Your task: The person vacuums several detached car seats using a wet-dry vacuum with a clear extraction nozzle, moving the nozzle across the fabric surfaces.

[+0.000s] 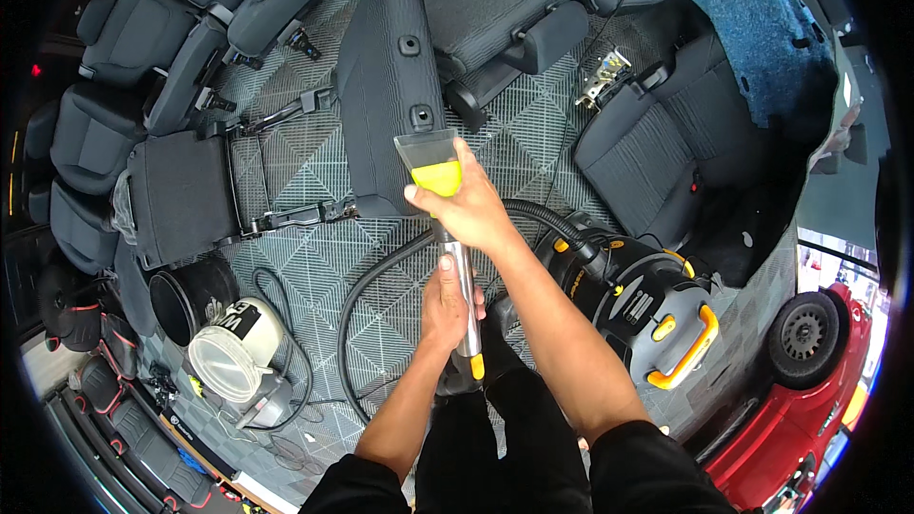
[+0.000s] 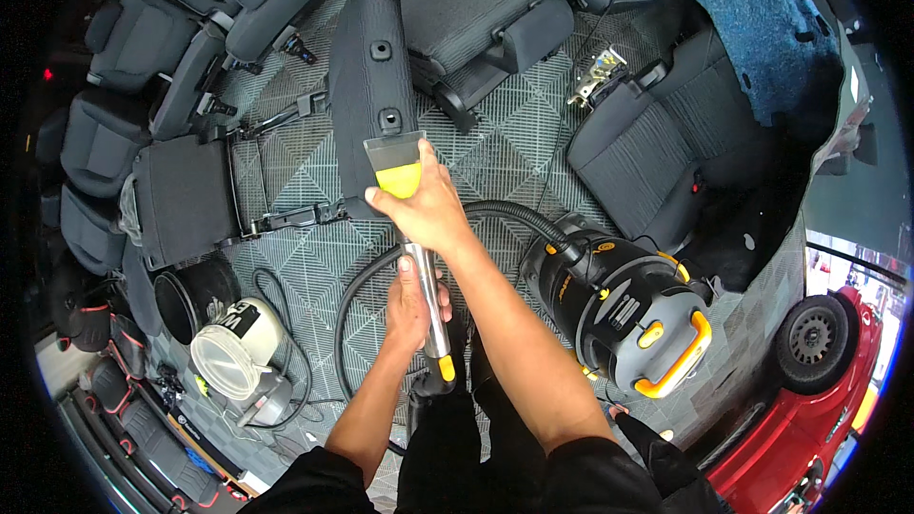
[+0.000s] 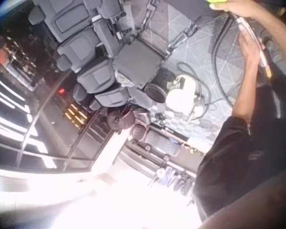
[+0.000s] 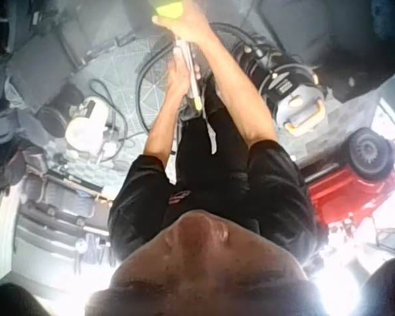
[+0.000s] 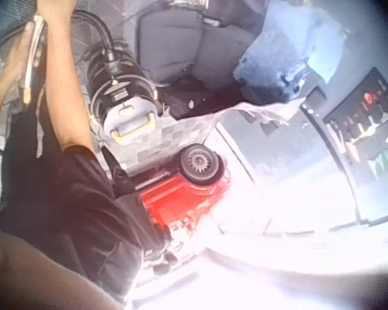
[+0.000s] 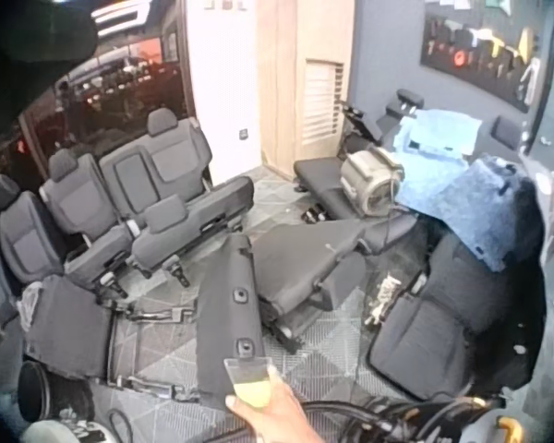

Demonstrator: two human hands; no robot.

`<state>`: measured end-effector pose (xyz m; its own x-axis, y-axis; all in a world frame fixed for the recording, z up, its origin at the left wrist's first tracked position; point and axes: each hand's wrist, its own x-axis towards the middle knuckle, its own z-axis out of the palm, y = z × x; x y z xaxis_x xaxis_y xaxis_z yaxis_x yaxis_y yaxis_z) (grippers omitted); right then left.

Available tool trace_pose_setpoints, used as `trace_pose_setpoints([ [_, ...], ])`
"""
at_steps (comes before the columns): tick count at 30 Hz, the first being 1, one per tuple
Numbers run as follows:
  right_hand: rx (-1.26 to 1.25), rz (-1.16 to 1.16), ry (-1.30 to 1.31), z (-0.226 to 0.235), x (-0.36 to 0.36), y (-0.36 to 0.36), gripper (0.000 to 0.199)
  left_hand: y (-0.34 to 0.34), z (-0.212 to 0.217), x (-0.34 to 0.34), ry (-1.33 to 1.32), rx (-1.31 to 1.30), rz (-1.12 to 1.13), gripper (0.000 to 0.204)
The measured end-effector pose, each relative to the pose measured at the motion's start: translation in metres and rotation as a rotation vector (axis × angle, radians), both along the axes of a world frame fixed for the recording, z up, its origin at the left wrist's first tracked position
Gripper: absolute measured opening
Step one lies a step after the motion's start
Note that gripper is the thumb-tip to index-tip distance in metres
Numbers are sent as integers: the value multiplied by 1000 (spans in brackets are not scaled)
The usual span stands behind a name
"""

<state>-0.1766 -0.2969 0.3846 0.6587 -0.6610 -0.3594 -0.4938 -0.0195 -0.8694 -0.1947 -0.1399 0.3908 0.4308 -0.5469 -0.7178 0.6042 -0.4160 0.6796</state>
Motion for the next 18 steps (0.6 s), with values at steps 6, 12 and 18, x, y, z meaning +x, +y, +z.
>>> trace_pose_setpoints([
  [6, -74, -25, 217, 3, 24, 7, 112, 4, 4, 8, 62, 66, 41, 86],
  [12, 27, 31, 34, -13, 52, -55, 127, 2, 12, 10, 56, 66, 51, 85],
  [18, -114, 231, 376, -11, 113, -70, 131, -3, 12, 3, 70, 93, 87, 78],
])
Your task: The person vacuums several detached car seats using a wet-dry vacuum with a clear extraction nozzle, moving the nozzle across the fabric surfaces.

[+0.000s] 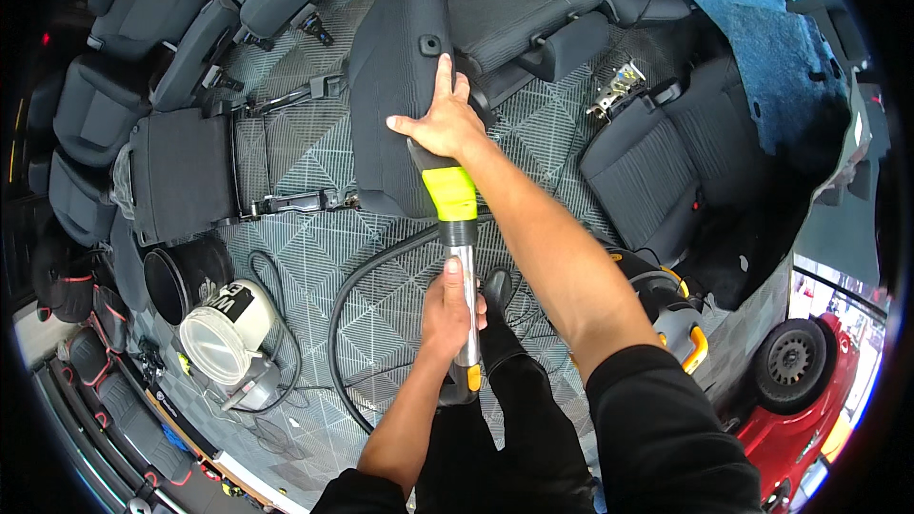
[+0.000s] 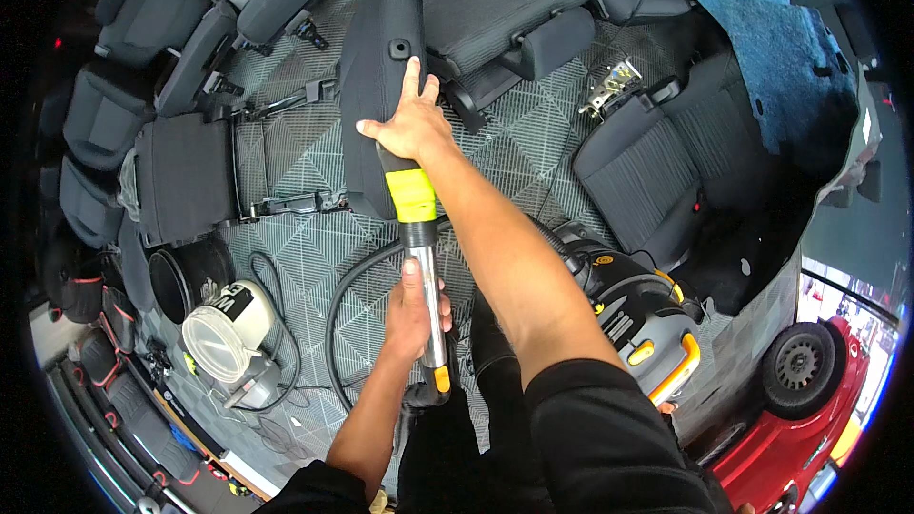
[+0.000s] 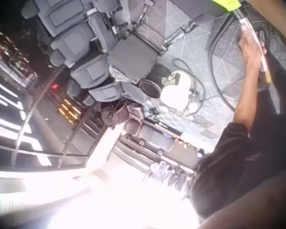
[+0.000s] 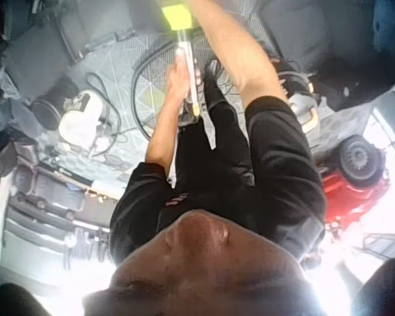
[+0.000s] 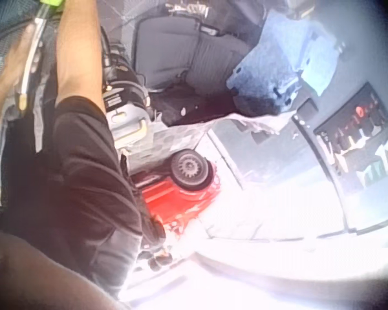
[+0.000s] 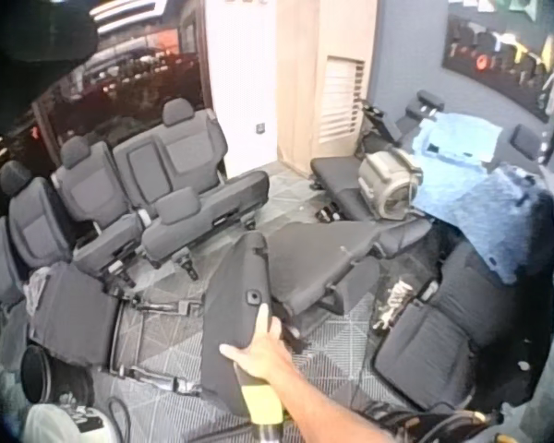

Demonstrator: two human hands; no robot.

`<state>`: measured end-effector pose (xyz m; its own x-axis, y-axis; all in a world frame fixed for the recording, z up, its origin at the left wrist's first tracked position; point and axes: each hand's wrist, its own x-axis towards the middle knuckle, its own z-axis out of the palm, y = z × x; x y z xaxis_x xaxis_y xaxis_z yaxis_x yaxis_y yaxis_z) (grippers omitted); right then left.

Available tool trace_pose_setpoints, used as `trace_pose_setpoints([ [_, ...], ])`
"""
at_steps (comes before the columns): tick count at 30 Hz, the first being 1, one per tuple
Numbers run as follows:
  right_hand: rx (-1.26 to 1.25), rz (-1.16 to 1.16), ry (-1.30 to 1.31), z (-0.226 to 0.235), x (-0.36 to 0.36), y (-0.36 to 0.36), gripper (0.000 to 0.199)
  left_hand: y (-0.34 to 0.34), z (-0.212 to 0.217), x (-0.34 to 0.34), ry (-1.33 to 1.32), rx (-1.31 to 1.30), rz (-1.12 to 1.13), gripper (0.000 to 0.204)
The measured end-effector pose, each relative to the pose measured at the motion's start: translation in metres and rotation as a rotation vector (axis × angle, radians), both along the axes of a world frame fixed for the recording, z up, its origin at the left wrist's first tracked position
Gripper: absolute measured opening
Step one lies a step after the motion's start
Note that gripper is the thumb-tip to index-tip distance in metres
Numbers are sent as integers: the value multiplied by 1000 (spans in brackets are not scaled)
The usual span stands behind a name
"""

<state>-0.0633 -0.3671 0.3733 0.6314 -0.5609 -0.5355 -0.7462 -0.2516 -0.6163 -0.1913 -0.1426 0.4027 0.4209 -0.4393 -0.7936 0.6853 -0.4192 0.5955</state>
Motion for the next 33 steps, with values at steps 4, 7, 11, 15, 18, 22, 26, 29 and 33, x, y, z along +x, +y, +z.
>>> trace_pose_setpoints([
  [4, -78, -9, -17, -6, -6, 4, 126, 1, 3, -5, -53, 74, -61, 74],
  [7, -138, 36, 48, -2, 2, 5, 113, 4, 2, -3, -27, 37, -43, 76],
  [11, -89, 45, 16, -5, 3, -2, 106, 23, 3, -34, -32, 48, -28, 75],
  [15, 22, 84, -70, -18, -13, -22, 108, 24, -7, -45, -63, 77, -57, 74],
  [18, 537, -292, -439, -12, -56, -22, 102, 26, -5, -44, -66, 81, -30, 75],
  [22, 747, -546, -509, -20, -205, 74, 80, 18, 6, -44, -18, 56, 4, 74],
  [26, 903, -506, -525, 11, -306, 191, 70, 3, 8, -26, -266, 103, -408, 69],
  [29, 1119, -710, -360, 9, -299, 161, 48, 7, -3, 54, -799, -215, -886, 47],
  [33, 1229, -483, -502, -2, -285, 125, 41, -88, 26, 155, -685, 178, -377, 82],
])
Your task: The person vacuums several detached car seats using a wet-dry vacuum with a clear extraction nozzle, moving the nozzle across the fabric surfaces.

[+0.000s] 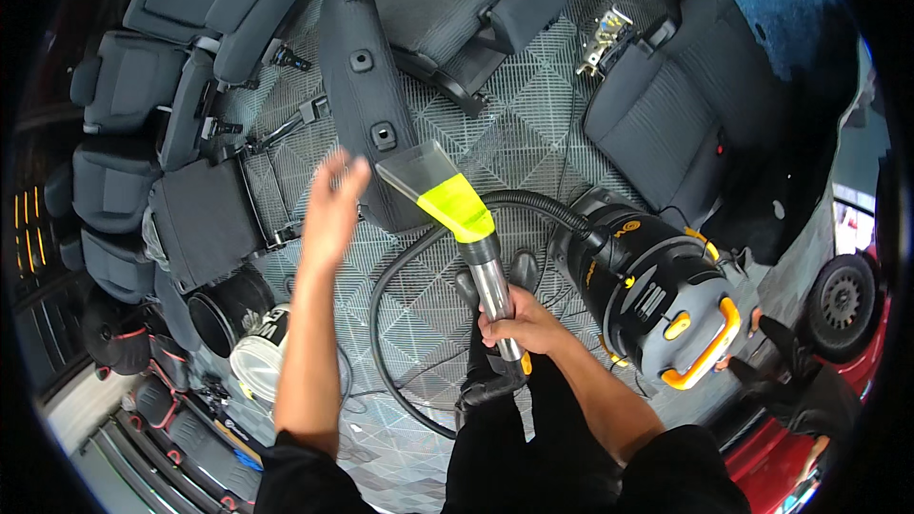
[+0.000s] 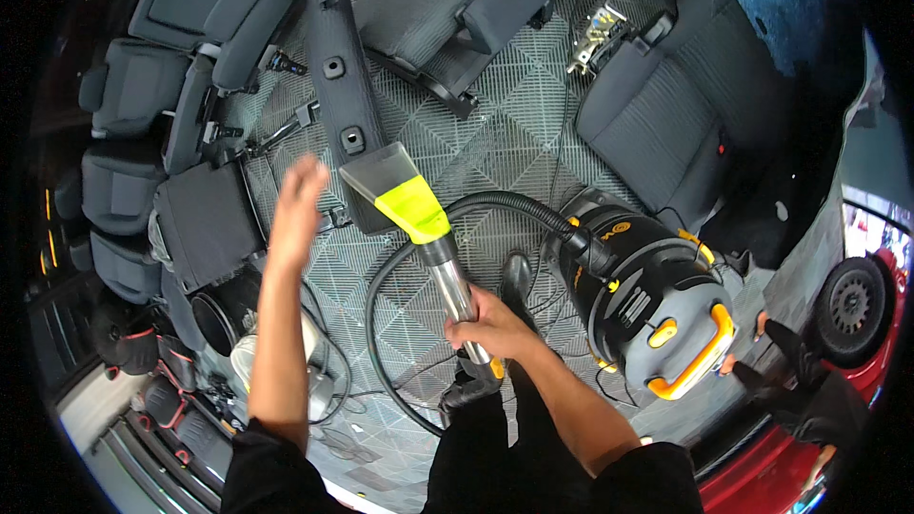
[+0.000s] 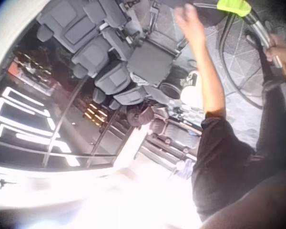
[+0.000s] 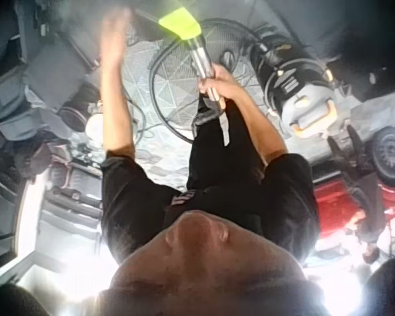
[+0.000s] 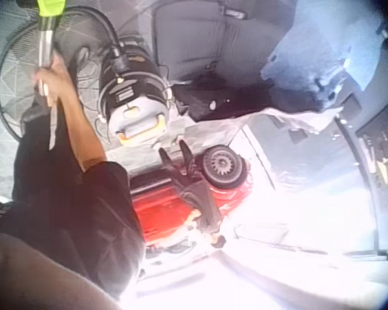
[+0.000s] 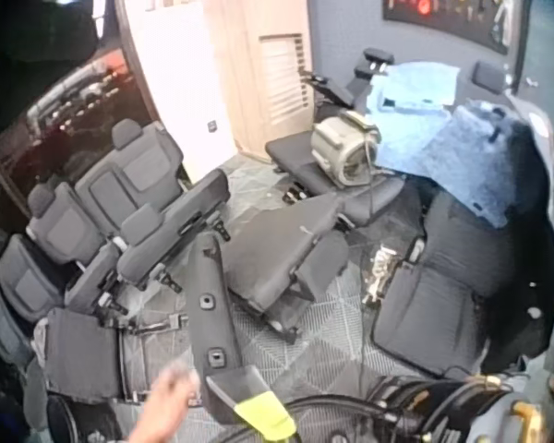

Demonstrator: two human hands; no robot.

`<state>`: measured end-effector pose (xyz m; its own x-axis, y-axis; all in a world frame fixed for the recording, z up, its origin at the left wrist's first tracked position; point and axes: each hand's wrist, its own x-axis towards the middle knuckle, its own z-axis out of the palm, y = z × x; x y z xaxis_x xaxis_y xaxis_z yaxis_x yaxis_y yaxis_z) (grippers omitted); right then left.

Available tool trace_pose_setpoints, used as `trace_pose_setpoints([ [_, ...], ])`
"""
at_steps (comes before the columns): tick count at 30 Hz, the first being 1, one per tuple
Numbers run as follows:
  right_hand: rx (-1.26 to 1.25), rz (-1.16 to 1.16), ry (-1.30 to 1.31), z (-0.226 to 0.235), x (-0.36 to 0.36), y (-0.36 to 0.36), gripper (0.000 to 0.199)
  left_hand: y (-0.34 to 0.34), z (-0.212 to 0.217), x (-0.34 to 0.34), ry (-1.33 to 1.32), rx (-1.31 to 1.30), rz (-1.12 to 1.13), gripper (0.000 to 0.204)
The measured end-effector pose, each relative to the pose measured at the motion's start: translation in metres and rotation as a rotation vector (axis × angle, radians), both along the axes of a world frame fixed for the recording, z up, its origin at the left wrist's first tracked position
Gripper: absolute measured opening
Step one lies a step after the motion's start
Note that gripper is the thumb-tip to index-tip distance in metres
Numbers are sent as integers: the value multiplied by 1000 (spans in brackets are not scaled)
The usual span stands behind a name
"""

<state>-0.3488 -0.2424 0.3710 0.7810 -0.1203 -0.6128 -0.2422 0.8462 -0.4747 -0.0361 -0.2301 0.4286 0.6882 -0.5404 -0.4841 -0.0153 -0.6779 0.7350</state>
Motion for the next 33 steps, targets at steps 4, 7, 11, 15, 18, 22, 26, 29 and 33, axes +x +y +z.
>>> trace_pose_setpoints([
  [4, -192, -24, 188, 4, 25, 9, 51, -80, -50, 61, -25, 70, -89, 119],
  [7, -271, 49, 269, 13, 41, 5, 52, -101, -77, 46, 0, 310, -102, 128],
  [11, -64, -58, 293, 13, 45, 2, 71, -115, -59, 44, 66, 442, -230, 135],
  [15, -216, 13, 406, 20, 46, 19, 73, -127, -55, 37, -109, 614, -270, 137],
  [18, -259, 2, 417, 20, 53, 28, 73, -118, -63, 48, -164, 546, -279, 135],
  [22, -199, 4, 405, 17, 62, 21, 75, -113, -73, 45, -256, 476, -249, 135],
  [26, -243, 15, 430, 10, 61, 27, 74, -67, -92, 28, -373, -19, -325, 139],
  [29, -228, -9, 434, 8, 52, 31, 74, -92, -65, 14, -356, 351, -376, 138],
  [33, -211, -31, 426, 6, 46, 59, 75, -81, -66, 19, -405, 287, -349, 136],
])
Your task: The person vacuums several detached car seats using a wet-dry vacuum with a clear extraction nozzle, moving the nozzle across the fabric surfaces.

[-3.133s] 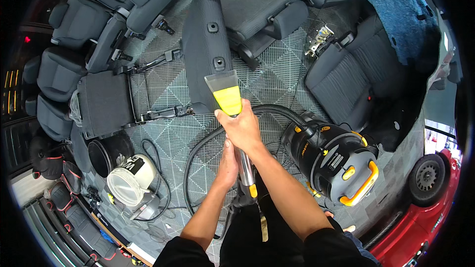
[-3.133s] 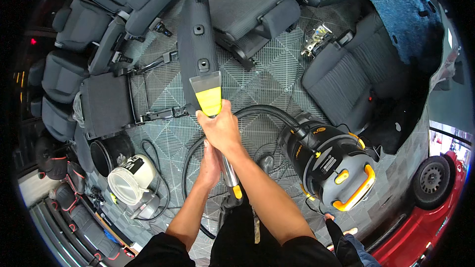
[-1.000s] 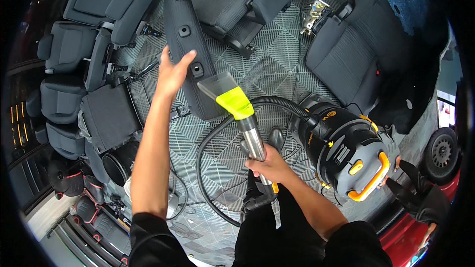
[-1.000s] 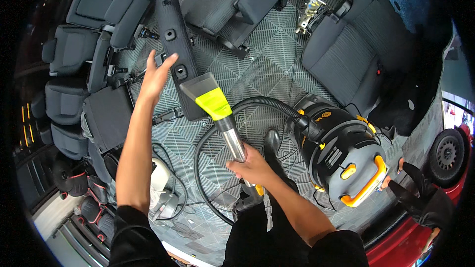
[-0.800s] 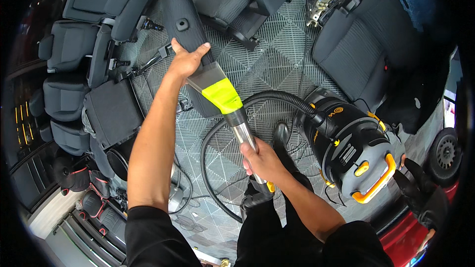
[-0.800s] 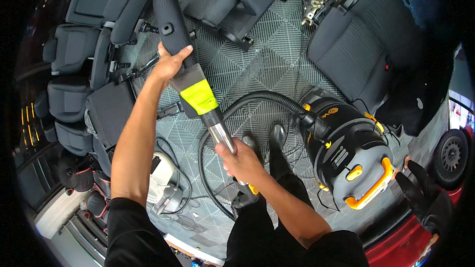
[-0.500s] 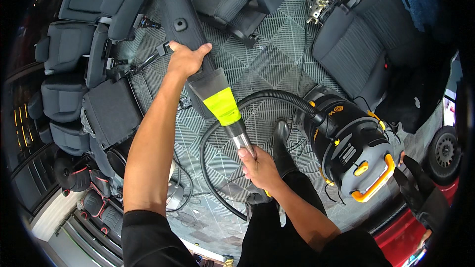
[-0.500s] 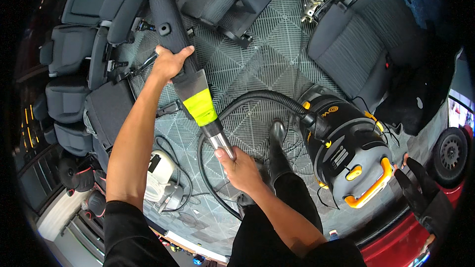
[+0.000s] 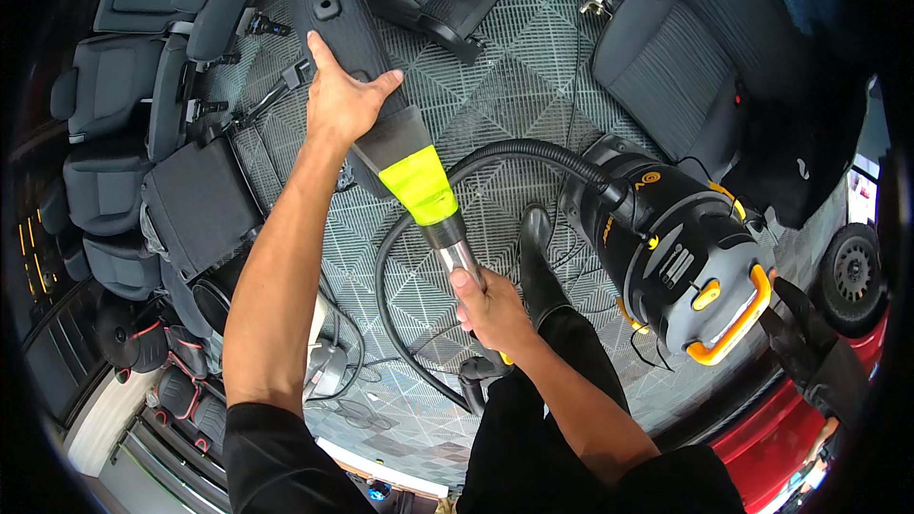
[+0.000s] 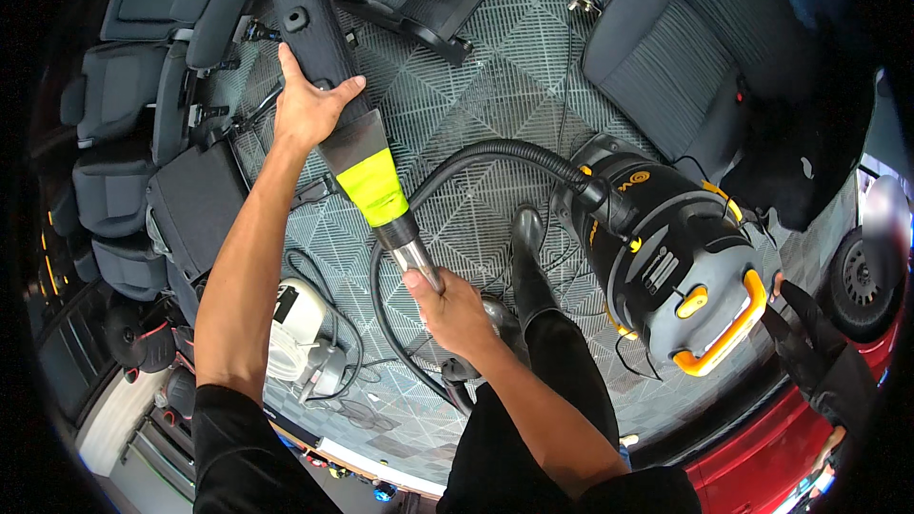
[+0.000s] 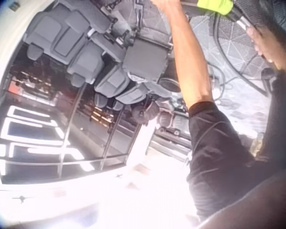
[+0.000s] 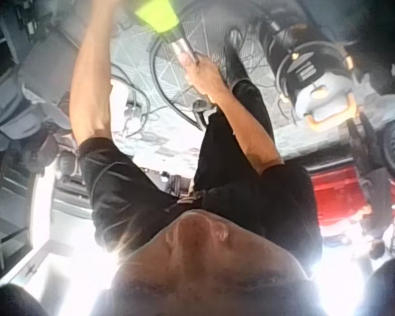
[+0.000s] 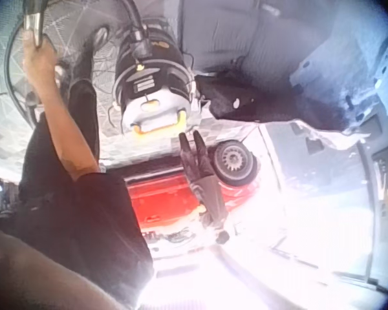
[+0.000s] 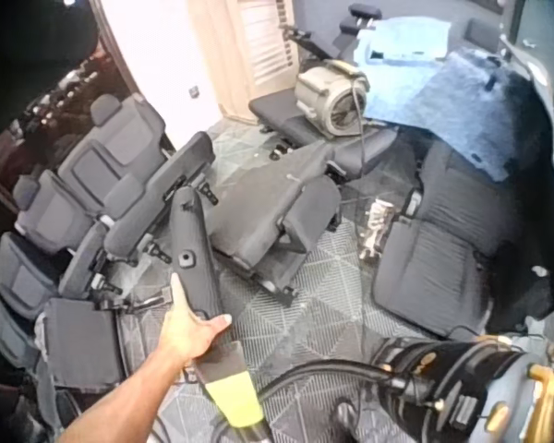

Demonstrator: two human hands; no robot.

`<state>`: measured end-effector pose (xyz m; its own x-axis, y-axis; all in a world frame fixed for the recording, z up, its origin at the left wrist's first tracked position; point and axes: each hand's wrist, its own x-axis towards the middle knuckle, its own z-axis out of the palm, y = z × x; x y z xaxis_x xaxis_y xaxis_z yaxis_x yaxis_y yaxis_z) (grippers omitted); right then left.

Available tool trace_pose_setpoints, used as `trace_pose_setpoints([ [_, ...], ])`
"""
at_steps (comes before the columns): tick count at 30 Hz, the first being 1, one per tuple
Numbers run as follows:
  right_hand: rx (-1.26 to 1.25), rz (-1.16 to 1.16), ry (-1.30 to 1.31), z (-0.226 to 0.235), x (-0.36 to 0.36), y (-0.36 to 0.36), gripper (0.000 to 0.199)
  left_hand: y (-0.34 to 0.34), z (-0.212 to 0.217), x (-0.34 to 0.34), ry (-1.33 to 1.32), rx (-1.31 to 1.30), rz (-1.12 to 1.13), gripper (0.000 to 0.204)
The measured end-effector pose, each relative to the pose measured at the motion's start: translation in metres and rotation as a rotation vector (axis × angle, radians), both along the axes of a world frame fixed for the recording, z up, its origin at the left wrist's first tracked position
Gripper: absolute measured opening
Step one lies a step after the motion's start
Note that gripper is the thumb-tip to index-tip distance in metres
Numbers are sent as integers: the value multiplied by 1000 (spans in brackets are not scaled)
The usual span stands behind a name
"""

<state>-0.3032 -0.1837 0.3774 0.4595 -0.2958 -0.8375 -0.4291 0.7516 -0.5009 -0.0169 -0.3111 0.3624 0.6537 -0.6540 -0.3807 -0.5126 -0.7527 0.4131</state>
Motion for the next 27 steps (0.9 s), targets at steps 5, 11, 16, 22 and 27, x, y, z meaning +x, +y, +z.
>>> trace_pose_setpoints([
  [5, 1, 4, 21, 1, -2, 4, 79, 7, -14, -4, 33, -103, 105, 132],
  [11, -83, 128, 66, -13, -16, -2, 86, 35, -32, -18, 668, -377, 344, 118],
  [16, -16, 148, 35, -9, -17, -7, 81, 43, -40, -15, 595, -389, 369, 112],
  [22, 8, 88, -48, -16, -13, 6, 71, 41, -34, -20, 663, -419, 393, 90],
  [27, 69, 55, -102, -16, -13, 9, 65, 42, -26, -20, 693, -420, 428, 76],
])
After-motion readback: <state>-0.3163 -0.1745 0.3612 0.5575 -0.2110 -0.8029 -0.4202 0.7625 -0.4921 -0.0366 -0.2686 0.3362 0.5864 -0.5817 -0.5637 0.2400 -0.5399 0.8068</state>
